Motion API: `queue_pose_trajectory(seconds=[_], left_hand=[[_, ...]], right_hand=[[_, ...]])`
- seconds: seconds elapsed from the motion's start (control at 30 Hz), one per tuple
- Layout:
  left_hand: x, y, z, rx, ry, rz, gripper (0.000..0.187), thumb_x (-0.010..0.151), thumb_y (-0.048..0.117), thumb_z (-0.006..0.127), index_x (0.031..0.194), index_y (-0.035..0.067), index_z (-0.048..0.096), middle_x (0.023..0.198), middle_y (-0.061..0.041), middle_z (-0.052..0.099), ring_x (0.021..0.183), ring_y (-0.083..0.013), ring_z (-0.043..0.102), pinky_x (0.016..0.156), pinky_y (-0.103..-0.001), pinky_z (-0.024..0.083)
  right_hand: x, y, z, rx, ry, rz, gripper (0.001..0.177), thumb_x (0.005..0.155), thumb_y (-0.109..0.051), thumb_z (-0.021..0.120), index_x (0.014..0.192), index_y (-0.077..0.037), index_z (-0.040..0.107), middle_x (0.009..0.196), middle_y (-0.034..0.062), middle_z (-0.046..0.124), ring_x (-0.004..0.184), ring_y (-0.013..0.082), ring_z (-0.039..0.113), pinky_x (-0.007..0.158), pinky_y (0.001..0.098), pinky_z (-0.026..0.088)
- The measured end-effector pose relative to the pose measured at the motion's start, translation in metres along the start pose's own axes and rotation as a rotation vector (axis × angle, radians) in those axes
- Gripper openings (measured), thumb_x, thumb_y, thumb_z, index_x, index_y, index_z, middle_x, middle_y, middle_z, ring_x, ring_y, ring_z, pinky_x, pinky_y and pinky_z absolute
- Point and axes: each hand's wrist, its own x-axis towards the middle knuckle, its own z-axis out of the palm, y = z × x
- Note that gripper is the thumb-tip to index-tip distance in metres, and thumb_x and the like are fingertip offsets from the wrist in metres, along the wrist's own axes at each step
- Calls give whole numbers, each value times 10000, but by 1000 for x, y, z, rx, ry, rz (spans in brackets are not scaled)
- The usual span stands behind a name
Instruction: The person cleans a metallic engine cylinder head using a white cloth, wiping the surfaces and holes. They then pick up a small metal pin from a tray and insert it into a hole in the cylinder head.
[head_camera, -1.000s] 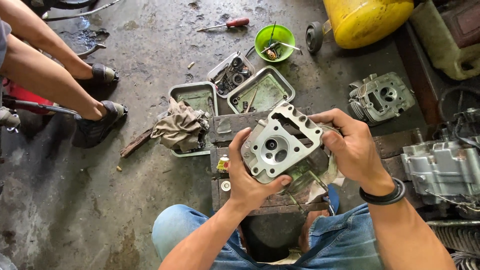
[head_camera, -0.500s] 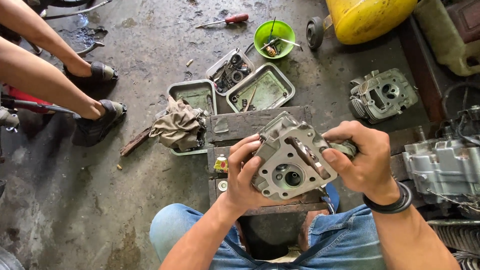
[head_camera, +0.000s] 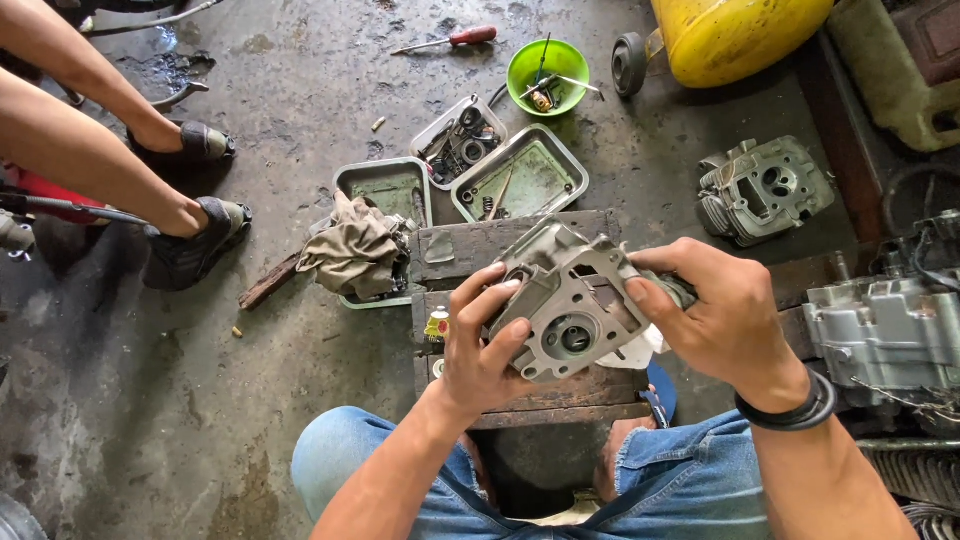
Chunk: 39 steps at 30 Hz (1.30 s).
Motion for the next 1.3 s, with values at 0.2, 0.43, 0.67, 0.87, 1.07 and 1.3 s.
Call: queue_pose_trajectory(seconds=[0.2,0.43,0.67,0.87,1.07,1.3], left_hand=[[-26,-6,7,2,-153,-169,917,783,535,901,1432,192,352,1398,-195,446,1343,-406,490,1108,-575,545],[-23,-6,6,94,-305,-275,917,734,541,939,1379,142,423,1366,-180,470,1296,-409,527,1042,-552,529],[-20,-6,13,69,-225,-380,996,505,428,992,1353,145,552,1268,-157,579,1189,-415,602,994,-515,552],[-23,-4,13,109,-254,-345,935,536,434,969,1342,177,570,1246,-137,588,1184,-402,606,950,-489,592],[-23,1,11,204,-253,-266,888,558,466,929,1332,178,603,1250,-133,595,1185,-404,608,953,-470,592],[-19,5,15,215,-246,-257,870,600,492,891,1364,202,594,1255,-127,592,1186,-404,608,929,-466,609]], right_hand=[[8,6,-18,-296,-379,318,378,955,-336,649,1199,-57,722,1101,104,789,937,221,776,738,336,627],[-4,5,-18,-130,-261,291,302,948,-117,676,1220,13,670,1107,175,767,925,234,788,719,276,664],[-19,2,25,-211,-258,70,156,892,-168,759,1041,-212,782,890,-15,764,818,191,751,728,308,588],[-24,-1,45,-579,-218,-179,67,941,-276,721,995,-273,760,865,-51,643,763,154,649,651,297,519],[-34,-18,43,-886,-207,-309,156,895,-297,684,1047,-308,718,953,-73,607,814,148,615,708,318,468],[-38,-14,37,-452,-230,-195,206,947,-86,631,1072,-208,740,1021,-54,734,887,179,714,729,305,523]])
